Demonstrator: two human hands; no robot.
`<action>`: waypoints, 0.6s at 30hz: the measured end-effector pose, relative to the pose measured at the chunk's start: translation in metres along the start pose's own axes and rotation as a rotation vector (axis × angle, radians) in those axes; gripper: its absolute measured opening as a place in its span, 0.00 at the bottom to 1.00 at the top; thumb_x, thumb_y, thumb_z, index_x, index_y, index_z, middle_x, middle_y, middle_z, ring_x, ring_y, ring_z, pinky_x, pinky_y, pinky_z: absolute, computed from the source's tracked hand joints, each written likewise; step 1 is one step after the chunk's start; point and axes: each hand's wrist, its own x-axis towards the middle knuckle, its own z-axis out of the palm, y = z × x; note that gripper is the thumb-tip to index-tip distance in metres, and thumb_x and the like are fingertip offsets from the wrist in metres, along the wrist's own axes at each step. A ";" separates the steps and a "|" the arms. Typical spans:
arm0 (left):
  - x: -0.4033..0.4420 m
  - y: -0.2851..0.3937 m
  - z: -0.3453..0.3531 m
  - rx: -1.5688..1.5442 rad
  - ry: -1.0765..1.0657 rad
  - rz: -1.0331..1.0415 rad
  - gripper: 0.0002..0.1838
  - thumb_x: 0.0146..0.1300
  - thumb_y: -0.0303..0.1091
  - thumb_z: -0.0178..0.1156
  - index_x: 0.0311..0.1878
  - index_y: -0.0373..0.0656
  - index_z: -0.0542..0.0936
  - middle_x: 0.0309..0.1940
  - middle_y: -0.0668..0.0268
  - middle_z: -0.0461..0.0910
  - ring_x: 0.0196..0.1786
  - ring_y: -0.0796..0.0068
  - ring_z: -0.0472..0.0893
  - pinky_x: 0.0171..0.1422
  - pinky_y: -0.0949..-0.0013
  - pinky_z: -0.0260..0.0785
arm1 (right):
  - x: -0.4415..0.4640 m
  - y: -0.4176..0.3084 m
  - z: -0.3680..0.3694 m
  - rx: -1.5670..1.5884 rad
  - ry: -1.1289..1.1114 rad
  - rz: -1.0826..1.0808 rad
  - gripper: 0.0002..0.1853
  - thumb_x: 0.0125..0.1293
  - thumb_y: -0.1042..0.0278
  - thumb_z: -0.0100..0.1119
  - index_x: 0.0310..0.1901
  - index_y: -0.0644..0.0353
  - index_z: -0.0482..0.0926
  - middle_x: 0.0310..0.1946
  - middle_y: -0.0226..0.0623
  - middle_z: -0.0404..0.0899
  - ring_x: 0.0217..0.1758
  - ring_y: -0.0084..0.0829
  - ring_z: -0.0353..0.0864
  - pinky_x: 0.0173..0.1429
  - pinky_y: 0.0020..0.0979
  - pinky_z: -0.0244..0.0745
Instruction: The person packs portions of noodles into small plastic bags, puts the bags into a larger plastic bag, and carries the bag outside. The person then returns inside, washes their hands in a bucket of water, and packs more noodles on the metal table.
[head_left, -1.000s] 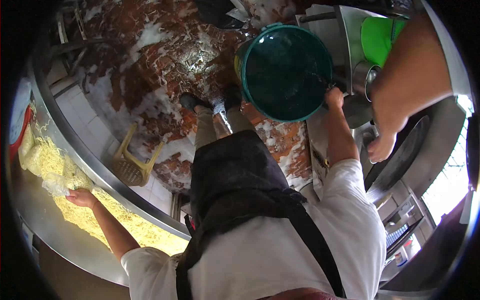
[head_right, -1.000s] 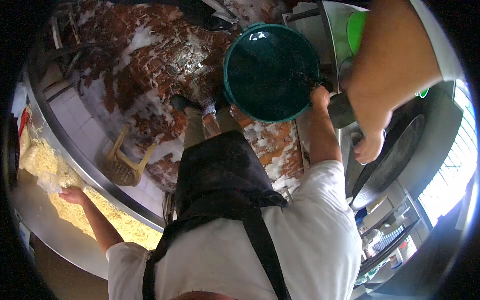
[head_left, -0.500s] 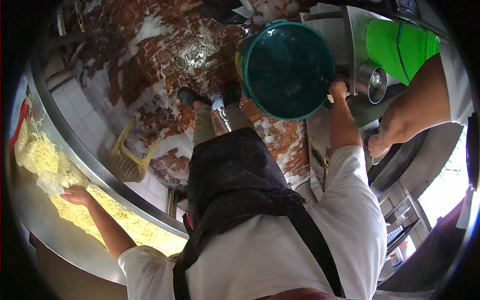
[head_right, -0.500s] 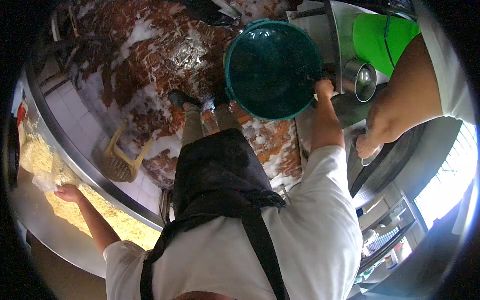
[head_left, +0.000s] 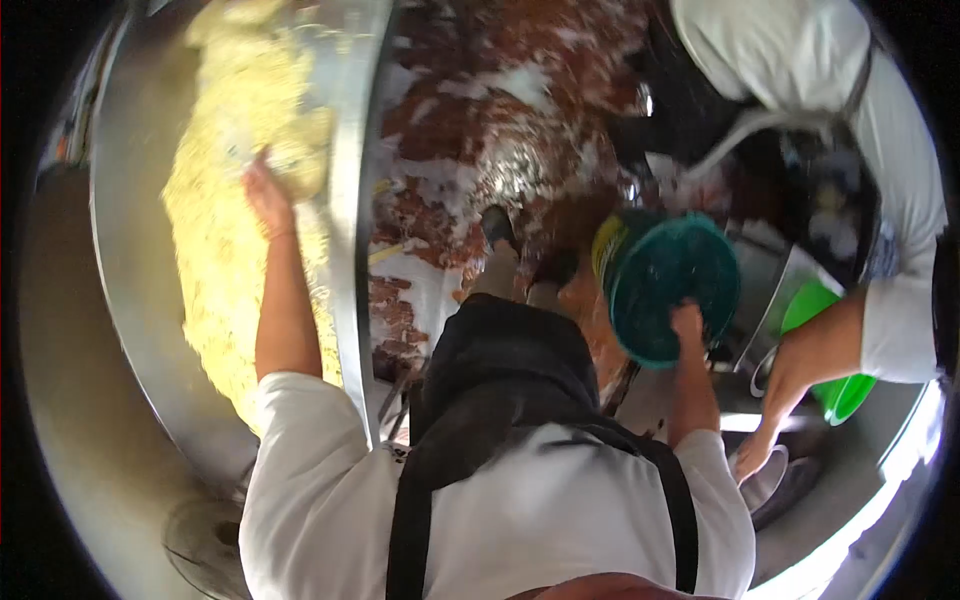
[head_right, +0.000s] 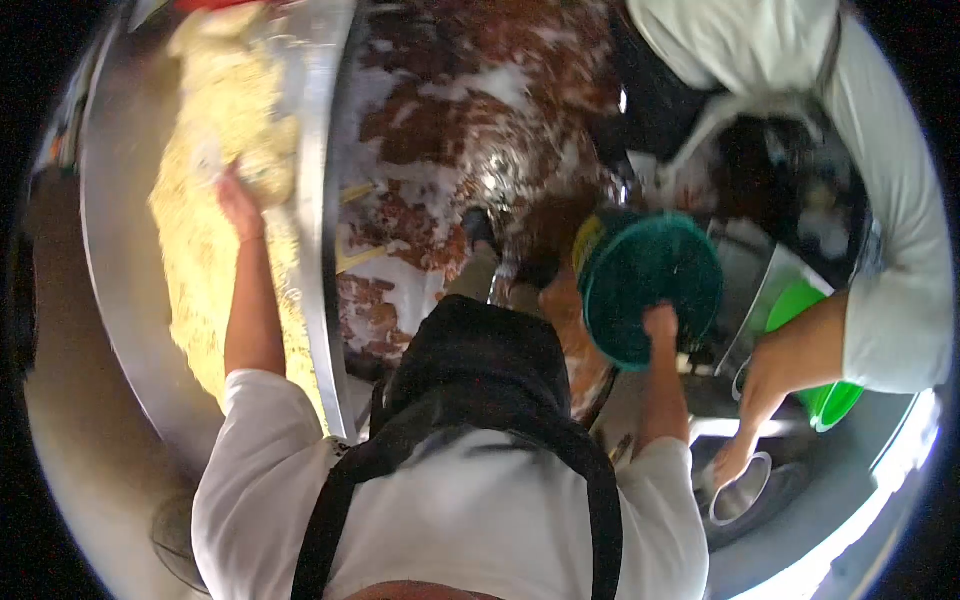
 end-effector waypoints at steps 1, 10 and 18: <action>-0.003 0.013 -0.007 -0.106 -0.005 -0.256 0.19 0.76 0.37 0.42 0.52 0.37 0.80 0.53 0.55 0.81 0.57 0.58 0.77 0.66 0.62 0.63 | 0.024 -0.018 0.025 -0.119 0.086 -0.251 0.17 0.68 0.57 0.54 0.46 0.63 0.82 0.51 0.54 0.80 0.52 0.52 0.82 0.56 0.46 0.77; 0.003 0.027 -0.032 -0.522 -0.123 -0.338 0.11 0.69 0.36 0.58 0.48 0.38 0.79 0.39 0.60 0.83 0.41 0.70 0.78 0.50 0.67 0.71 | -0.104 -0.525 -0.258 0.339 0.048 -1.109 0.33 0.63 0.60 0.65 0.67 0.63 0.66 0.60 0.54 0.74 0.62 0.50 0.74 0.66 0.43 0.69; 0.015 0.065 -0.090 -0.991 -0.231 -0.457 0.16 0.65 0.28 0.62 0.55 0.36 0.79 0.39 0.62 0.85 0.38 0.74 0.81 0.47 0.71 0.73 | -0.157 -0.762 -0.276 0.144 0.204 -1.531 0.21 0.57 0.67 0.66 0.49 0.69 0.76 0.46 0.59 0.78 0.48 0.59 0.76 0.52 0.51 0.71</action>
